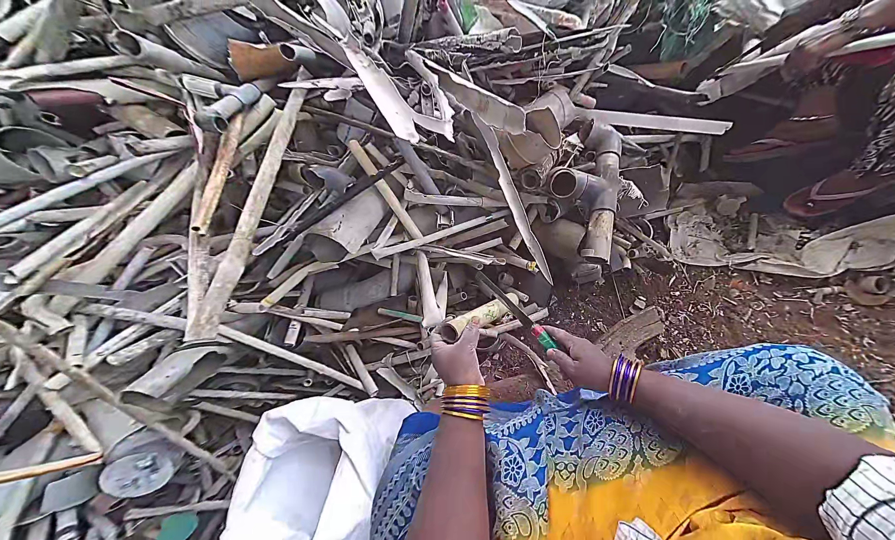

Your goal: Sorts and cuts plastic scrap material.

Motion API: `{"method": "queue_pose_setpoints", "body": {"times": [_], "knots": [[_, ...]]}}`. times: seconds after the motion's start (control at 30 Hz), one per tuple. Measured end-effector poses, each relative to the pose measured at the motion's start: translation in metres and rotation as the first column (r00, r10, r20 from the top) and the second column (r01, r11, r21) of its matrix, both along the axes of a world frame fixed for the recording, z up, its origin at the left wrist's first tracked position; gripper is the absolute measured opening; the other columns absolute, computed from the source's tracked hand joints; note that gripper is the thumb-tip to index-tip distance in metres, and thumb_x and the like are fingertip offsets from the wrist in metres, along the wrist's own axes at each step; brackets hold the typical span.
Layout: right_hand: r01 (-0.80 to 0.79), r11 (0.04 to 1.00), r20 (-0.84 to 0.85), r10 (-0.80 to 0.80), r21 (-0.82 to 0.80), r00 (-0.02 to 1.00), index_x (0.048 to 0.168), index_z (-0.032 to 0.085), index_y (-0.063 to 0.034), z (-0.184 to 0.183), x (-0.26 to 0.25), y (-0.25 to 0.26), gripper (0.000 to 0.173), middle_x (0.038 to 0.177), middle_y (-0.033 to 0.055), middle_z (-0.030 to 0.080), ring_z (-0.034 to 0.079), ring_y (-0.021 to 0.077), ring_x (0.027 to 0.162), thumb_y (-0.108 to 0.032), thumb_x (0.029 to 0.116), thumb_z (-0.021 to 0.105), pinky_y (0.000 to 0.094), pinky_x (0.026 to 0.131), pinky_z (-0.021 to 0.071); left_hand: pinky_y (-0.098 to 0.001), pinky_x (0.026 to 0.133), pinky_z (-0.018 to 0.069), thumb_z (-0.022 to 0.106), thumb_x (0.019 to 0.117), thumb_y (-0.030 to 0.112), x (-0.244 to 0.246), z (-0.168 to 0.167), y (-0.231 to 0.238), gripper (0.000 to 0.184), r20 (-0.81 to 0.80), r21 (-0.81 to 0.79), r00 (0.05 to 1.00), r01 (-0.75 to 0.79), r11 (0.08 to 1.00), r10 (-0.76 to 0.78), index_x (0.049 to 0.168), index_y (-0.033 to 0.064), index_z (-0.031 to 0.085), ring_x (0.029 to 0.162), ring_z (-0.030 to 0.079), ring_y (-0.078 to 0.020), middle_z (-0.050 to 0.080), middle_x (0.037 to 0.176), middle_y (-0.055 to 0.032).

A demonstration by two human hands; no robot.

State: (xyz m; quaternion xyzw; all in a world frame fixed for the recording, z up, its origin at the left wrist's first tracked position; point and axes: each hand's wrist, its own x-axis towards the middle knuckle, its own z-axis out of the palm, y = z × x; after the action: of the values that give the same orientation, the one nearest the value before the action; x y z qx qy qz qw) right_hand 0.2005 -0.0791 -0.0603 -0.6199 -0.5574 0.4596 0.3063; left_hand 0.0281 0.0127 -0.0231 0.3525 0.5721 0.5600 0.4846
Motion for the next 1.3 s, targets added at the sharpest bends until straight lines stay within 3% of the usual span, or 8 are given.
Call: {"method": "queue_pose_setpoints", "body": {"times": [0.1,0.37,0.6,0.73,0.87,1.0,1.2,1.3], "knots": [[-0.018,0.994,0.224,0.041,-0.105,0.974,0.162,0.023,-0.0021,0.01,-0.009,-0.002,0.057,0.146,0.0284,0.053,0.056,0.0399,0.133,-0.02,0.1106,0.041,0.0516,0.114,0.0405,-0.0398,0.091,0.0589,0.071,0.0976,0.011,0.002,-0.002,0.003,0.06,0.077,-0.088,0.993,-0.086,0.992,0.093,0.145,-0.0046,0.038,0.113,0.065,-0.031,0.053,0.135,-0.0274],[-0.202,0.972,0.495,0.237,-0.124,0.836,0.166,0.017,-0.0169,0.017,-0.009,-0.003,0.062,0.136,0.0315,0.054,0.062,0.0477,0.116,-0.021,0.1095,0.041,0.06,0.096,0.0504,-0.0382,0.085,0.0603,0.045,0.1109,0.038,0.003,0.007,0.003,0.058,0.136,-0.167,0.978,-0.133,0.977,0.156,0.155,0.0042,0.029,0.11,0.068,-0.0317,0.048,0.144,-0.0274],[-0.256,0.966,0.515,0.235,-0.031,0.824,0.165,0.025,-0.0198,0.018,-0.014,-0.011,0.059,0.129,0.0321,0.06,0.065,0.0487,0.109,-0.021,0.1087,0.041,0.0611,0.09,0.0516,-0.0347,0.085,0.0552,0.053,0.0888,-0.017,-0.002,0.001,0.0,0.047,0.128,0.067,0.989,-0.083,0.994,0.074,0.133,-0.0044,0.042,0.096,0.059,-0.023,0.051,0.118,-0.0191],[-0.167,0.986,0.519,0.15,-0.014,0.842,0.166,0.022,-0.0173,0.011,0.001,0.002,0.06,0.13,0.0317,0.059,0.064,0.0481,0.113,-0.02,0.1087,0.042,0.0591,0.095,0.0506,-0.0339,0.088,0.0556,0.045,0.0864,-0.019,-0.004,0.008,-0.004,0.043,0.193,0.166,0.98,-0.077,0.983,0.044,0.126,-0.002,0.043,0.101,0.06,-0.0199,0.053,0.12,-0.0167],[-0.318,0.864,0.57,0.045,0.39,0.82,0.155,0.047,-0.0124,-0.012,-0.014,-0.01,0.052,0.112,0.0299,0.068,0.071,0.0466,0.086,-0.017,0.1038,0.051,0.0578,0.068,0.0574,-0.0317,0.079,0.0577,0.044,0.0826,-0.019,-0.01,0.005,0.002,0.047,0.224,0.166,0.971,-0.123,0.978,0.084,0.126,-0.0018,0.043,0.086,0.061,-0.0166,0.051,0.107,-0.0128],[-0.152,0.988,0.585,0.114,0.015,0.803,0.166,0.022,-0.0181,0.005,0.006,0.013,0.061,0.126,0.0315,0.062,0.065,0.0483,0.109,-0.016,0.1078,0.039,0.0594,0.091,0.0514,-0.0379,0.085,0.0593,0.039,0.0957,-0.011,-0.011,0.011,0.005,0.033,0.369,0.071,0.921,-0.165,0.984,0.128,0.127,-0.0001,0.041,0.092,0.064,-0.024,0.053,0.11,-0.0157],[-0.301,0.88,0.612,0.015,0.367,0.791,0.155,0.048,-0.014,-0.01,-0.011,-0.001,0.055,0.113,0.0305,0.067,0.07,0.0472,0.087,-0.009,0.1001,0.052,0.0569,0.068,0.0569,-0.0348,0.08,0.0591,0.039,0.1004,-0.002,-0.011,0.014,0.008,0.031,0.416,0.007,0.897,-0.169,0.986,0.151,0.131,0.0007,0.041,0.091,0.064,-0.0236,0.053,0.111,-0.0163],[-0.131,0.983,0.61,0.025,0.129,0.792,0.164,0.029,-0.0185,0.002,0.007,0.016,0.06,0.125,0.0313,0.061,0.067,0.0477,0.102,-0.014,0.1058,0.041,0.0582,0.083,0.0542,-0.0335,0.078,0.0606,0.043,0.108,0.011,-0.007,0.022,0.004,0.025,0.425,-0.061,0.891,-0.149,0.987,0.16,0.13,-0.0001,0.046,0.092,0.068,-0.0242,0.058,0.113,-0.0173]]}}
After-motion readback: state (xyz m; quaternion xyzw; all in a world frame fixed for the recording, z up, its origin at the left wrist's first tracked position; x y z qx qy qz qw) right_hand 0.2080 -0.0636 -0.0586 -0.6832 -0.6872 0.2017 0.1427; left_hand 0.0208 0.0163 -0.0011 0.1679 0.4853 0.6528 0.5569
